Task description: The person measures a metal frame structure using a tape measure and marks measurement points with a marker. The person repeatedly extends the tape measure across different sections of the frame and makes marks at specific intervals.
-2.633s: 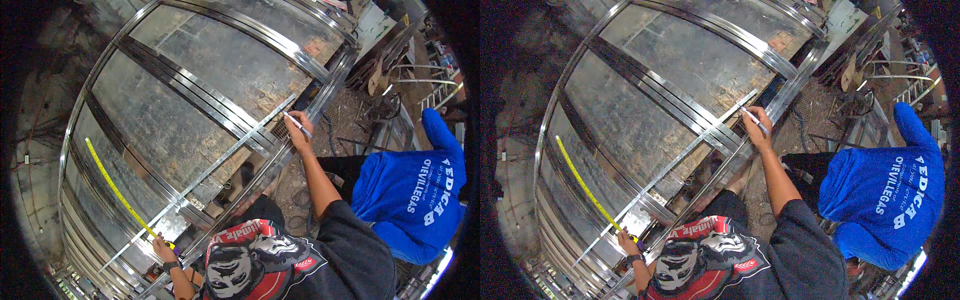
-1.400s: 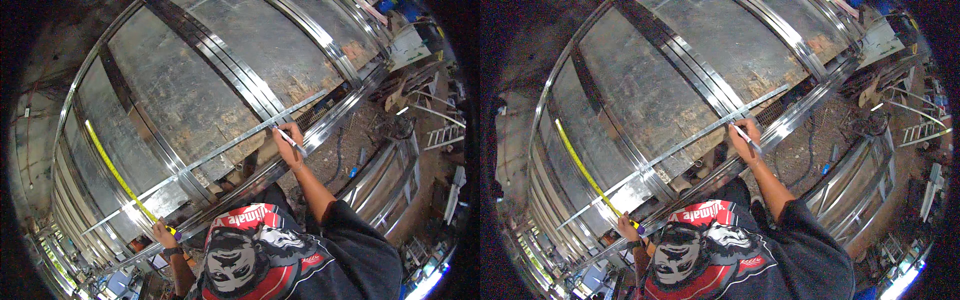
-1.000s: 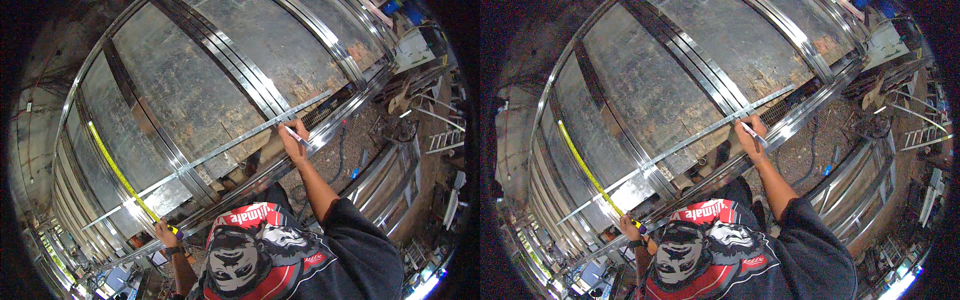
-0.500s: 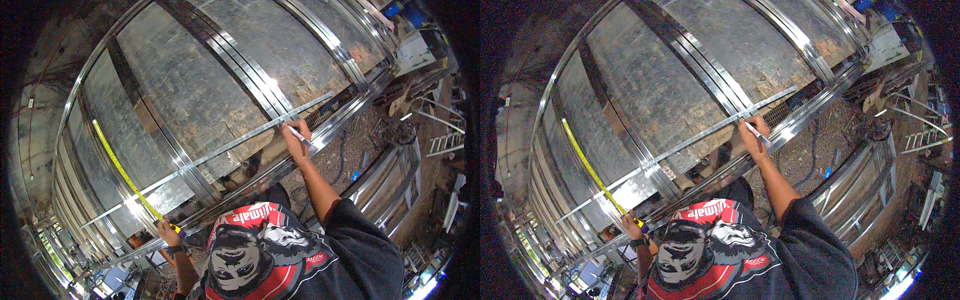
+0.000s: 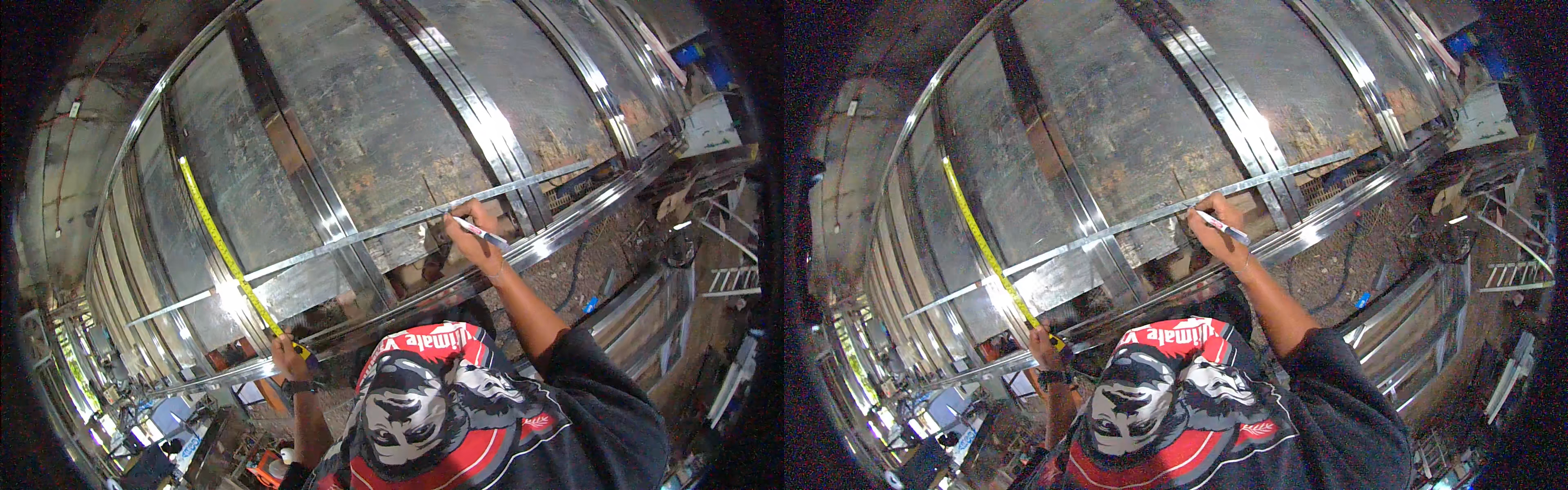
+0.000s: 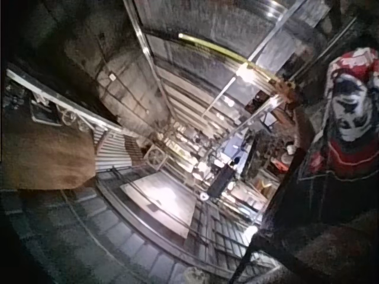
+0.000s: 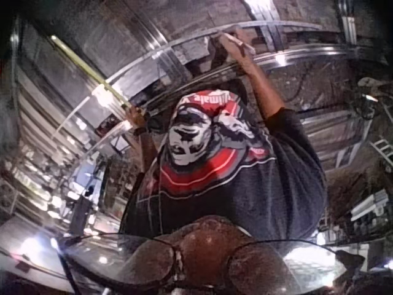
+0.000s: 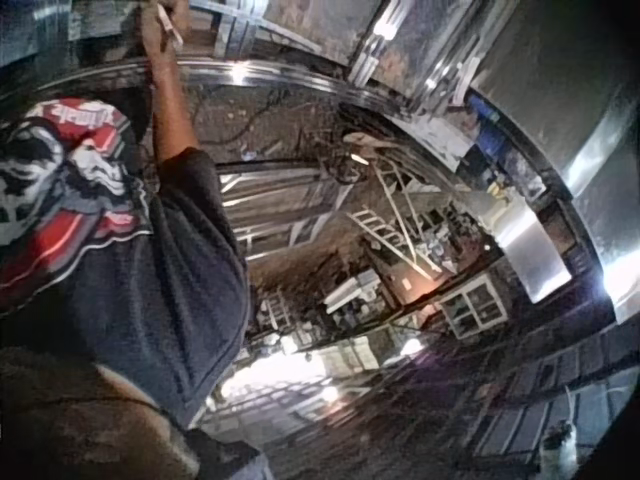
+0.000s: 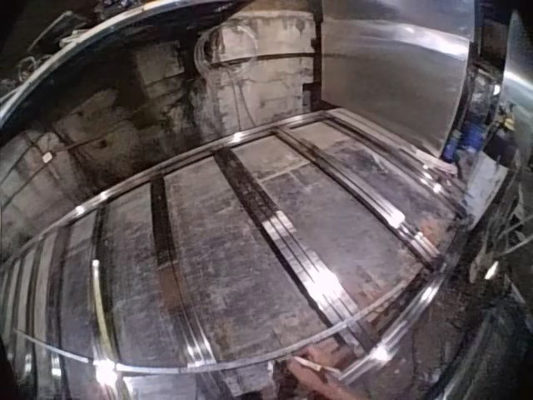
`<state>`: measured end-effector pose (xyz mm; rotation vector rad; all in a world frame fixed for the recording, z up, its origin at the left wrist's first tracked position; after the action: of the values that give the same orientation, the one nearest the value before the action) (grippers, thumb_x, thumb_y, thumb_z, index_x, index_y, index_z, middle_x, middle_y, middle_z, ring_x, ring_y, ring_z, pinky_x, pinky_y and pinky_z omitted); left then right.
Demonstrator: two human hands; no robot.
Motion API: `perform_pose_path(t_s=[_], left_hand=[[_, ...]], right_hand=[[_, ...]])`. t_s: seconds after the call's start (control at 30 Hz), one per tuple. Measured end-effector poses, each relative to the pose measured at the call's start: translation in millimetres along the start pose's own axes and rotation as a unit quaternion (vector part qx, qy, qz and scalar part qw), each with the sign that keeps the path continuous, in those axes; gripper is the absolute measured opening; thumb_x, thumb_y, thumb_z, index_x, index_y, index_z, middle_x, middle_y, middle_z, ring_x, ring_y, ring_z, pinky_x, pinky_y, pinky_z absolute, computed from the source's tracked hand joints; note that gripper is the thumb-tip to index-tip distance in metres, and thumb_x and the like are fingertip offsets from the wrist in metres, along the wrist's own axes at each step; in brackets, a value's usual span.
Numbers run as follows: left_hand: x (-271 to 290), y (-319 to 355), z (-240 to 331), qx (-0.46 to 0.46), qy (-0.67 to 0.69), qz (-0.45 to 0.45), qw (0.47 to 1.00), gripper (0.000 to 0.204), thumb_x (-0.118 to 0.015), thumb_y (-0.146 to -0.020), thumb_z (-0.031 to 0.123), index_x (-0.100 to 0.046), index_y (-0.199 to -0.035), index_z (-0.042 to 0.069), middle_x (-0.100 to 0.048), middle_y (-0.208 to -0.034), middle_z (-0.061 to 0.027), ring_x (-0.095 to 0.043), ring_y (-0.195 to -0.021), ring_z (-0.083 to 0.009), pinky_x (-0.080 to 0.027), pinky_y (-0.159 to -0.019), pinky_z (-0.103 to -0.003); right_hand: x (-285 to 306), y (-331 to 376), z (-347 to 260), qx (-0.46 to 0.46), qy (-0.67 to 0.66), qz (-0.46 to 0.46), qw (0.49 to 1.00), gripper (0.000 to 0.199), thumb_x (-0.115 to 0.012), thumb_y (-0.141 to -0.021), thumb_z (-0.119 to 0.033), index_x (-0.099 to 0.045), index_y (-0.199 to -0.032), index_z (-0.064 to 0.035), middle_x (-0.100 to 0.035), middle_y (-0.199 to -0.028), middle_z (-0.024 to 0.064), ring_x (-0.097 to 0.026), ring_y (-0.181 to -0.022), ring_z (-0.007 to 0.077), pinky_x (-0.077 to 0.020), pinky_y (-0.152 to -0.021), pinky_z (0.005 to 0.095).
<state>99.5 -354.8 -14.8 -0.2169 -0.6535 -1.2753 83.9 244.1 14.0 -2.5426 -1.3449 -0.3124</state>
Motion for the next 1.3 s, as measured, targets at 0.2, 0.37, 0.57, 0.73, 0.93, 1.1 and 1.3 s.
perform_pose_path(t_s=[0.2,0.37,0.57,0.73,0.93,1.1,1.3], left_hand=[[18,11,13,0.000,-0.048,0.037,0.998,0.032,-0.053,-0.108,0.025,-0.068,-0.093,0.000,-0.072,-0.099,-0.0086,-0.060,-0.088,-0.0156,-0.047,-0.085,-0.033],[29,12,-15,-0.030,0.072,0.050,0.996,0.032,-0.055,-0.107,0.026,-0.070,-0.095,0.001,-0.073,-0.101,-0.0103,-0.062,-0.090,-0.0168,-0.048,-0.082,-0.035],[25,13,0,-0.026,0.044,0.038,0.998,0.037,-0.056,-0.107,0.032,-0.069,-0.093,0.002,-0.073,-0.099,-0.0092,-0.059,-0.087,-0.0149,-0.046,-0.080,-0.033],[28,15,0,-0.030,0.023,0.062,0.997,0.039,-0.055,-0.108,0.035,-0.068,-0.093,0.001,-0.073,-0.099,-0.0093,-0.057,-0.083,-0.0131,-0.046,-0.078,-0.032],[26,17,5,-0.025,0.007,0.055,0.998,0.038,-0.054,-0.108,0.033,-0.068,-0.094,0.001,-0.067,-0.089,-0.0059,-0.053,-0.076,-0.0121,-0.044,-0.071,-0.031],[32,16,0,-0.039,0.021,0.050,0.998,0.036,-0.053,-0.108,0.030,-0.071,-0.099,0.000,-0.065,-0.086,-0.0042,-0.054,-0.075,-0.0124,-0.044,-0.068,-0.032],[29,16,-9,0.007,0.071,0.050,0.996,0.035,-0.053,-0.109,0.027,-0.074,-0.106,-0.001,-0.067,-0.087,-0.0026,-0.056,-0.077,-0.0130,-0.045,-0.070,-0.032]], right_hand=[[-17,3,-1,0.061,0.022,-0.003,0.998,0.019,-0.079,-0.088,-0.014,-0.064,-0.087,-0.0034,-0.065,-0.069,0.0098,-0.063,-0.061,0.0173,-0.0502,-0.057,0.0337],[-22,4,2,0.045,0.013,-0.013,0.999,0.019,-0.079,-0.087,-0.013,-0.063,-0.087,-0.0037,-0.065,-0.071,0.0101,-0.062,-0.061,0.0173,-0.0496,-0.057,0.0336],[-22,4,-4,0.084,0.040,-0.004,0.996,0.018,-0.078,-0.086,-0.013,-0.062,-0.086,-0.0044,-0.065,-0.072,0.0119,-0.064,-0.062,0.0254,-0.0509,-0.059,0.0376],[-24,4,-8,0.088,0.039,-0.019,0.995,0.020,-0.078,-0.085,-0.012,-0.060,-0.086,-0.0043,-0.066,-0.076,0.0142,-0.067,-0.067,0.0318,-0.0523,-0.062,0.0407],[-23,4,-7,0.092,0.042,-0.021,0.995,0.020,-0.078,-0.085,-0.011,-0.059,-0.086,-0.0039,-0.067,-0.077,0.0150,-0.068,-0.070,0.0349,-0.0528,-0.063,0.0425],[-25,4,-3,0.073,0.006,-0.028,0.997,0.020,-0.078,-0.086,-0.014,-0.061,-0.087,-0.0034,-0.066,-0.075,0.0140,-0.068,-0.068,0.0291,-0.0532,-0.063,0.0396],[-24,9,-7,-0.048,-0.033,-0.015,0.998,0.020,-0.078,-0.093,-0.016,-0.063,-0.090,-0.0022,-0.067,-0.076,0.0028,-0.057,-0.070,0.0082,-0.0492,-0.063,0.0290]])
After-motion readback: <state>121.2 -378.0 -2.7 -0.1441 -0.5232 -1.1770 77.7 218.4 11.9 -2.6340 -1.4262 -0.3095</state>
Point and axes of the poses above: each hand's wrist, its own y-axis away from the middle knuckle, its own x-axis out of the back of the hand, z = x × y, the point moved 8 cm from there along -y, towards the middle knuckle
